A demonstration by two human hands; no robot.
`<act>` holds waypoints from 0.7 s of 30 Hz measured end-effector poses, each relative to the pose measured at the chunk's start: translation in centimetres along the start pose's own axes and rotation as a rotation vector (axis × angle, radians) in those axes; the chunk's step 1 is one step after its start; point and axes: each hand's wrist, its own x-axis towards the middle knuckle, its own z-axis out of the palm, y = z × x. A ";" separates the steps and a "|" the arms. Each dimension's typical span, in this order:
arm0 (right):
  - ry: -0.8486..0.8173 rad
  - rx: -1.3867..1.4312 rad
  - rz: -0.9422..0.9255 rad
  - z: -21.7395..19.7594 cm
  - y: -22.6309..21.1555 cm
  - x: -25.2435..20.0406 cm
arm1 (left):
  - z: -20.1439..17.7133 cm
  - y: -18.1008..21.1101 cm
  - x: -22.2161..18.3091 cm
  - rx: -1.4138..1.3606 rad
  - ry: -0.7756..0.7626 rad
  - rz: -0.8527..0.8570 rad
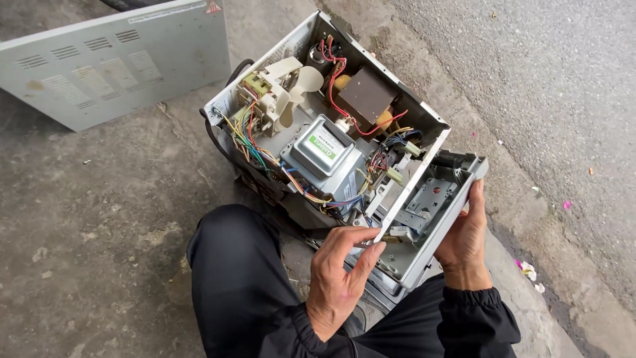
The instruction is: Inspecting a microwave timer and installing it into the control panel assembly of a disassembled microwave oven.
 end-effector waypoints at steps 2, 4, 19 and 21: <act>0.013 -0.009 -0.010 -0.1 0.3 0.0 | -0.4 0.1 0.5 -0.014 -0.007 -0.020; 0.021 -0.016 -0.019 -0.2 0.7 0.2 | -0.8 0.2 0.7 -0.024 -0.012 -0.038; 0.043 -0.091 0.033 2.6 0.3 -0.6 | -1.2 0.0 1.1 -0.022 -0.082 -0.081; 0.025 -0.117 0.013 3.0 0.2 -0.6 | -1.2 0.0 1.1 -0.017 -0.084 -0.074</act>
